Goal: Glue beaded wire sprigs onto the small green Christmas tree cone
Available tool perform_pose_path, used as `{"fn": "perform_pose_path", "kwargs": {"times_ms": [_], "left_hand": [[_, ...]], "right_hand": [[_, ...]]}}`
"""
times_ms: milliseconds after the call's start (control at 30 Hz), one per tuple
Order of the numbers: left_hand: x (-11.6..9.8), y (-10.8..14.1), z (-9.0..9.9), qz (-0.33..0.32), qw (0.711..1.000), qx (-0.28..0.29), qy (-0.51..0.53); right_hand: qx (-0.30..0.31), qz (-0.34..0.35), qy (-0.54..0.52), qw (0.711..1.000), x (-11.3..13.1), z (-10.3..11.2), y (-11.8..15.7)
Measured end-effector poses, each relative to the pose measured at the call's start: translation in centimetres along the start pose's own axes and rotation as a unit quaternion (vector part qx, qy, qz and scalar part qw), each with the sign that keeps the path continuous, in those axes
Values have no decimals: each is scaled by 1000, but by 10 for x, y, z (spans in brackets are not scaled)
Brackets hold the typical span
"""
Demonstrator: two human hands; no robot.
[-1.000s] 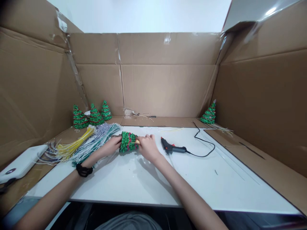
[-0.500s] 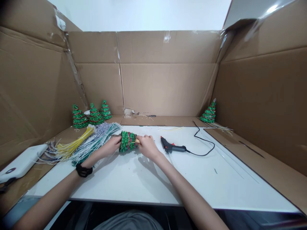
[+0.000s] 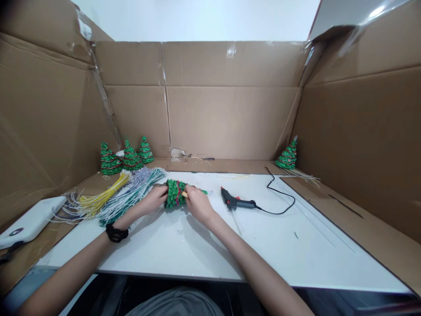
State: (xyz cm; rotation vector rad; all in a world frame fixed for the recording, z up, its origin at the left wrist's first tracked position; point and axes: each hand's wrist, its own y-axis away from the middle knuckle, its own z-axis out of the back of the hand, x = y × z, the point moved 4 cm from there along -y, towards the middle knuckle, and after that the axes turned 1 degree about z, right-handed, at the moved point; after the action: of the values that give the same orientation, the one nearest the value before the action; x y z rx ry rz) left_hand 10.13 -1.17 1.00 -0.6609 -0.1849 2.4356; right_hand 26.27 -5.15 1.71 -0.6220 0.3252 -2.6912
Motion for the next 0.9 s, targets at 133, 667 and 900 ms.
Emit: {"fn": "perform_pose_path", "kwargs": {"times_ms": [133,667,900], "left_hand": [[2,-1,-1,17,1000,9,12],[9,-6,-13,53,971,-16,232],[6,-5,-11,65,966,-23,249]], "right_hand": [[29,-44,25,998,-9,8,3],[29,-36,109,993,8,-10,4],[-2,-24,103,994,7,-14,3]]}}
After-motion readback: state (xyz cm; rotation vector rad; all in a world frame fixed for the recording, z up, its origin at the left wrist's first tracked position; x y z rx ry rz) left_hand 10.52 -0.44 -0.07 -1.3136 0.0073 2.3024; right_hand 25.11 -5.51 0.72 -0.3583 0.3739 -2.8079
